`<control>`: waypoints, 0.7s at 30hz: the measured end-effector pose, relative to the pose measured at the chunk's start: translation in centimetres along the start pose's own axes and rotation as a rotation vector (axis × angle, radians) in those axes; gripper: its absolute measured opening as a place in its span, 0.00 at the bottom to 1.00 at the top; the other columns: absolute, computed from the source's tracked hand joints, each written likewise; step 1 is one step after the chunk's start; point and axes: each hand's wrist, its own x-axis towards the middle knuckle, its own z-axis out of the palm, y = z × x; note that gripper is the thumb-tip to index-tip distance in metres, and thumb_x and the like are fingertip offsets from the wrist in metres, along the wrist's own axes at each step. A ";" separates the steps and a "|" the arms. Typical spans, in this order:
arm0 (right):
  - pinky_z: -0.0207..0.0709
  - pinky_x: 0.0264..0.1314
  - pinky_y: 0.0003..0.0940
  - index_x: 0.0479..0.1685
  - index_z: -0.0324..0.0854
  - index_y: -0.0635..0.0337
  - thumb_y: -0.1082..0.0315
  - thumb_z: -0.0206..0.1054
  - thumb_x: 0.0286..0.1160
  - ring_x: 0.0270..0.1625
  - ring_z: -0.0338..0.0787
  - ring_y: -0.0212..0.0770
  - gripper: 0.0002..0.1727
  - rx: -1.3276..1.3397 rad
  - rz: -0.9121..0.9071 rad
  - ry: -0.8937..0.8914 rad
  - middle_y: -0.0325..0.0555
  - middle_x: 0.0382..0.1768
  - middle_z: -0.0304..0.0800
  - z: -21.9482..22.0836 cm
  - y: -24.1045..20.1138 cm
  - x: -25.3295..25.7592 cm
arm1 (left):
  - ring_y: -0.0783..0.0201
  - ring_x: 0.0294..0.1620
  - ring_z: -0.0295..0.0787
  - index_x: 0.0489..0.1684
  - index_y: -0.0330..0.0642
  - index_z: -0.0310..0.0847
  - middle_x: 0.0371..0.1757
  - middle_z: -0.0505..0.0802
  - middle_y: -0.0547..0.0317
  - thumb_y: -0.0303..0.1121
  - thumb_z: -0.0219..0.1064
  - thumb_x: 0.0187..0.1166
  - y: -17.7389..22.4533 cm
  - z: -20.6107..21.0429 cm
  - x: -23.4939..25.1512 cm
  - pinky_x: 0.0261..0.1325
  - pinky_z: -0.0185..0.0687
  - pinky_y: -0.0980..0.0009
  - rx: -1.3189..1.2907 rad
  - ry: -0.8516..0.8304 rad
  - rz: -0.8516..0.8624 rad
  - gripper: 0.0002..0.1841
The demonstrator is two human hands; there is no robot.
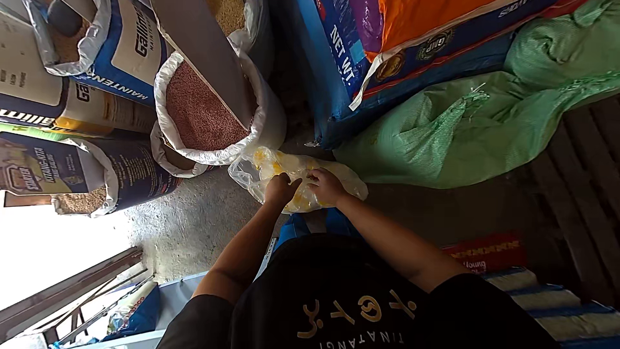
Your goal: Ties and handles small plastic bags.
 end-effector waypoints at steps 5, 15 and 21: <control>0.78 0.68 0.56 0.52 0.85 0.69 0.59 0.77 0.75 0.59 0.87 0.58 0.20 -0.062 0.130 -0.016 0.61 0.51 0.88 0.4 -0.7 0.9 | 0.40 0.61 0.89 0.53 0.37 0.87 0.54 0.92 0.39 0.51 0.66 0.83 0.1 0.1 0.8 0.62 0.81 0.36 0.011 -0.069 -0.029 0.23; 0.77 0.69 0.58 0.55 0.85 0.70 0.66 0.71 0.79 0.61 0.87 0.61 0.15 -0.049 0.155 -0.057 0.64 0.53 0.88 0.3 -1.0 1.2 | 0.41 0.62 0.87 0.59 0.32 0.85 0.58 0.90 0.38 0.52 0.79 0.73 -0.9 0.6 -0.5 0.69 0.80 0.41 -0.062 -0.067 0.125 0.30; 0.78 0.68 0.57 0.59 0.83 0.69 0.61 0.83 0.65 0.60 0.86 0.60 0.27 -0.052 0.098 -0.089 0.63 0.54 0.87 0.5 -0.4 2.3 | 0.40 0.68 0.83 0.61 0.34 0.84 0.63 0.87 0.37 0.42 0.73 0.78 -0.5 1.6 -0.4 0.70 0.78 0.41 -0.045 0.040 0.033 0.22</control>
